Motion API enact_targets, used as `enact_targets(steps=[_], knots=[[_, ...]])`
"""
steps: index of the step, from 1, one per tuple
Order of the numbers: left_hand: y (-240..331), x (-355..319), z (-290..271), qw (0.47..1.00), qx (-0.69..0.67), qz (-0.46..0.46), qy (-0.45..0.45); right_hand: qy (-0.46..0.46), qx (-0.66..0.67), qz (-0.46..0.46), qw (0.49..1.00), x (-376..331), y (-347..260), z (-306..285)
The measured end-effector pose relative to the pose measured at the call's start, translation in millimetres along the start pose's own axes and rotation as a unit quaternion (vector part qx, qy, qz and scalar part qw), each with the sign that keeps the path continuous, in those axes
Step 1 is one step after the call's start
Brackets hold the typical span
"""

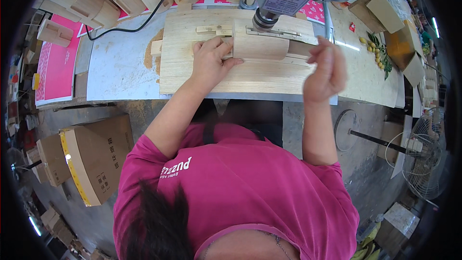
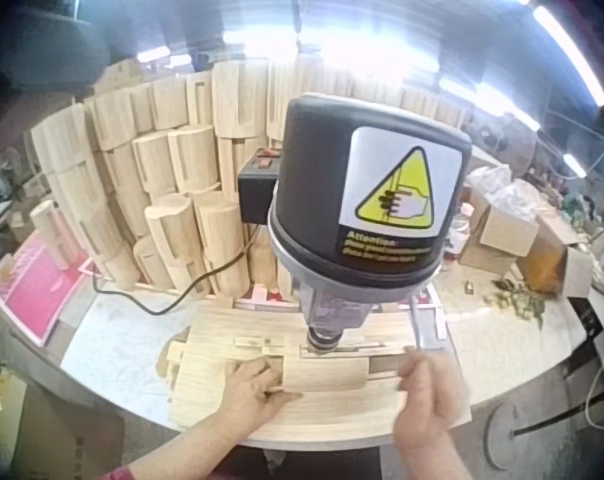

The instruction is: Using a drill press to create holes in wooden cylindrical components for furniture manufacturing.

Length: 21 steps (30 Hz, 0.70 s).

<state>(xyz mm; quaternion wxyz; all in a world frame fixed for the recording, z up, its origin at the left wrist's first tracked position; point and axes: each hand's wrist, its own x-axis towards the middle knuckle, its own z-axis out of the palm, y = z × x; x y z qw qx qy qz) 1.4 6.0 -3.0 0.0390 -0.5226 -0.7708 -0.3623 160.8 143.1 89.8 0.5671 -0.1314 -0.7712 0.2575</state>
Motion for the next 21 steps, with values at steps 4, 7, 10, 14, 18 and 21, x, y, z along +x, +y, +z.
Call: enact_targets(steps=[4, 7, 10, 14, 18, 21], knots=[[1, 1, 2, 1.000, 0.003, 0.003, 0.003, 0.010, 0.015, -0.098, 0.995, -10, 32, 15], [4, 2, -1, 1.000, -0.004, 0.001, 0.021, -0.018, -0.012, -0.112, 0.994, -6, 29, 8], [3, 2, 1, 0.999, -0.017, 0.010, 0.044, 0.026, 0.041, -0.126, 0.991, 16, 16, -4], [0, 0, -1, 0.999, -0.003, 0.007, 0.035, -0.034, -0.099, -0.062, 0.993, 114, -18, -19], [3, 3, 1, 0.999, -0.016, -0.002, 0.028, -0.091, -0.134, -0.106, 0.981, 183, 24, 4], [3, 4, 0, 0.998, -0.049, -0.039, 0.006, -0.099, -0.070, -0.102, 0.987, 177, 18, 12]])
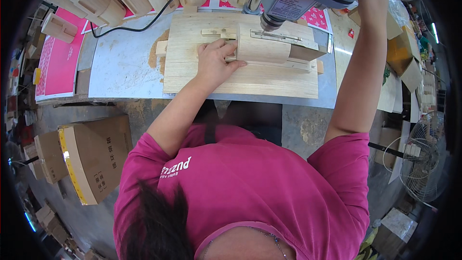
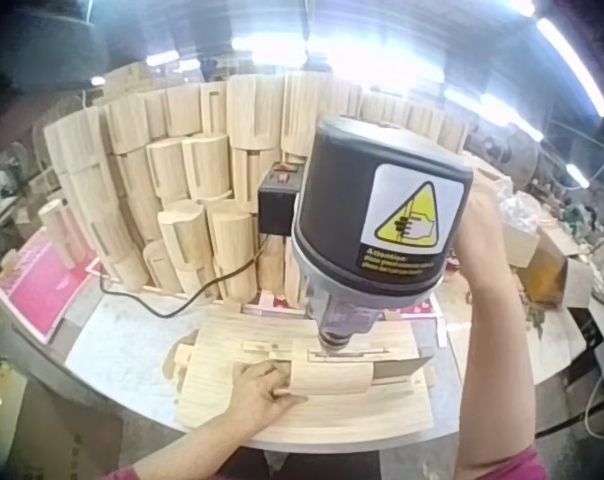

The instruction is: Using a drill press to create holes in wooden cylindrical components for furniture manufacturing.

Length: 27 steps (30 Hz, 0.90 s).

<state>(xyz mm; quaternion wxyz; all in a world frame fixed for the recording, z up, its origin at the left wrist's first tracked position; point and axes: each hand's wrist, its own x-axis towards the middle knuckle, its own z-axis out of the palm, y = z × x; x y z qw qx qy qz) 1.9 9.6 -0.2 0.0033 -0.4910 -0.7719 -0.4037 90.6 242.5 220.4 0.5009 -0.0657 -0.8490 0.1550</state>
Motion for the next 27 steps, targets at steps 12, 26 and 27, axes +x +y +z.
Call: enact_targets(steps=[12, 26, 27], knots=[[1, -8, -37, 0.980, -0.192, -0.014, -0.042, -0.373, 0.002, 0.350, 0.859, -172, -4, -30], [-30, -89, -178, 0.746, -0.521, -0.396, 0.127, -0.259, 0.301, 0.460, 0.794, -228, -43, -35], [-29, -91, -182, 0.733, -0.512, -0.423, 0.146, -0.265, 0.311, 0.452, 0.793, -226, -48, -31]])
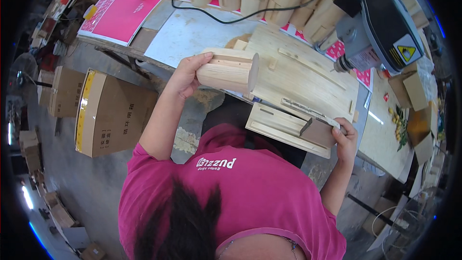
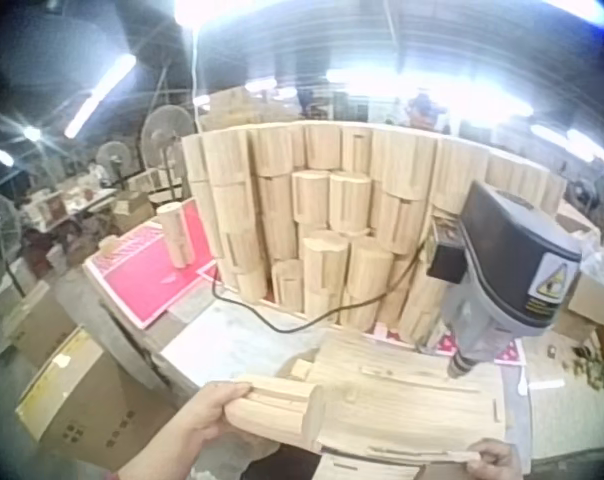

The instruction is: Using a drill press to create holes in wooden cylindrical components for furniture manufacturing.

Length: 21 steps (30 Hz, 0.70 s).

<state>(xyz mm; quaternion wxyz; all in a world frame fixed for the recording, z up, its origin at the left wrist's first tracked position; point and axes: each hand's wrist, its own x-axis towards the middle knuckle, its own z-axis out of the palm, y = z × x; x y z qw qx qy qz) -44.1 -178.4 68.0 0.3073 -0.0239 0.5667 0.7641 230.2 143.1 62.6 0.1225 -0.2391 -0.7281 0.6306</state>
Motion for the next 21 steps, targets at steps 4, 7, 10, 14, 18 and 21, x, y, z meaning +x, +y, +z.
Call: enact_targets(steps=[4, 7, 10, 14, 18, 21], knots=[[17, -4, -28, 0.998, -0.033, 0.032, 0.050, -0.006, -0.052, -0.093, 0.994, 3, -14, 12], [39, 10, -72, 0.992, 0.076, 0.091, 0.052, 0.006, -0.065, -0.104, 0.992, -5, -26, 12], [69, 24, -101, 0.899, 0.282, 0.277, 0.186, 0.006, -0.041, -0.111, 0.993, -7, -29, 10], [115, 46, -146, 0.751, 0.396, 0.395, 0.351, 0.034, -0.007, -0.114, 0.993, -4, -29, 9], [159, 77, -188, 0.803, 0.331, 0.338, 0.362, 0.069, -0.032, -0.080, 0.994, 1, -29, 8], [181, 113, -219, 0.788, 0.359, 0.314, 0.390, 0.076, -0.033, -0.059, 0.995, 3, -22, 3]])
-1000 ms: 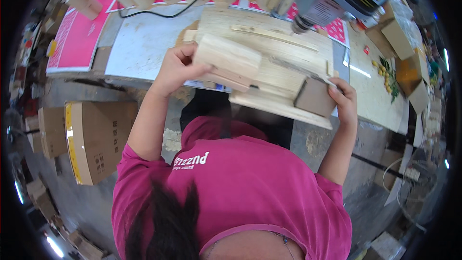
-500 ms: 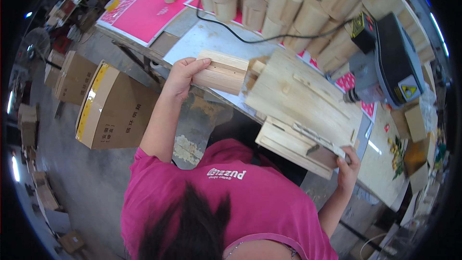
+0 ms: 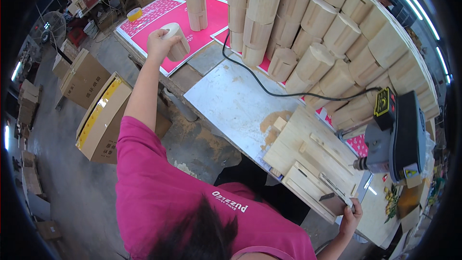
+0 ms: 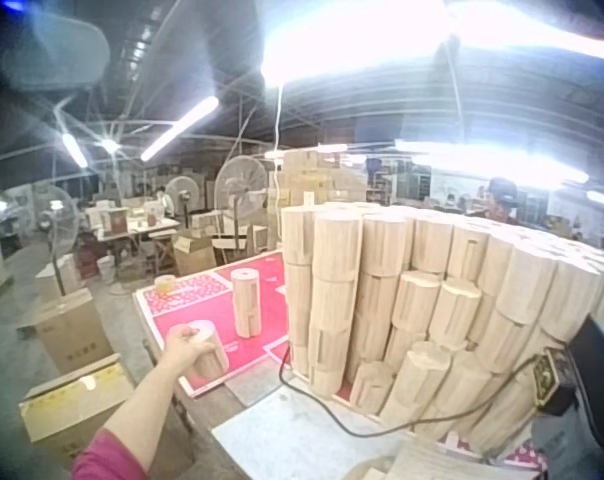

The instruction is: Using a drill press to create holes in wooden cylindrical components for furniture manufacturing.

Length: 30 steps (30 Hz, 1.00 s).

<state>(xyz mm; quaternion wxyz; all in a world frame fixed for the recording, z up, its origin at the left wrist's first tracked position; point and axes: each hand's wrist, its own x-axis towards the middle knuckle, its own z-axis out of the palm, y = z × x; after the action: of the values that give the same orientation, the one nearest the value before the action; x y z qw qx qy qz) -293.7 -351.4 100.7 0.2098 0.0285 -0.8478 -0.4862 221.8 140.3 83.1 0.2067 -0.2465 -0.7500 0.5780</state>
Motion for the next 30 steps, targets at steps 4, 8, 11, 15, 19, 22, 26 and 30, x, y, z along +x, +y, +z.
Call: enact_targets(steps=[4, 8, 11, 15, 19, 22, 26, 30], knots=[[-38, 41, 25, 0.998, 0.057, 0.008, -0.004, -0.018, 0.008, 0.042, 0.999, 0, 13, -7], [-76, 42, 54, 0.973, 0.191, 0.115, 0.066, -0.035, 0.018, 0.069, 0.997, -4, 15, -6], [-80, 19, 71, 0.975, 0.133, 0.119, 0.133, -0.036, 0.021, 0.073, 0.996, -6, 15, -7], [-90, 7, 74, 0.992, 0.042, -0.021, 0.121, -0.067, -0.166, 0.149, 0.972, -5, -19, 5], [-94, 26, 68, 0.995, 0.050, 0.001, 0.088, -0.032, -0.162, 0.217, 0.962, -8, -8, -8], [-83, 44, 68, 0.993, 0.008, 0.017, 0.114, -0.024, -0.170, 0.306, 0.936, -9, -6, -12], [-44, 91, 63, 0.973, -0.073, 0.086, 0.202, -0.022, -0.153, 0.244, 0.957, -12, -14, 1], [1, 173, 43, 0.965, -0.032, 0.159, 0.205, -0.028, -0.173, 0.239, 0.955, -4, -31, 16]])
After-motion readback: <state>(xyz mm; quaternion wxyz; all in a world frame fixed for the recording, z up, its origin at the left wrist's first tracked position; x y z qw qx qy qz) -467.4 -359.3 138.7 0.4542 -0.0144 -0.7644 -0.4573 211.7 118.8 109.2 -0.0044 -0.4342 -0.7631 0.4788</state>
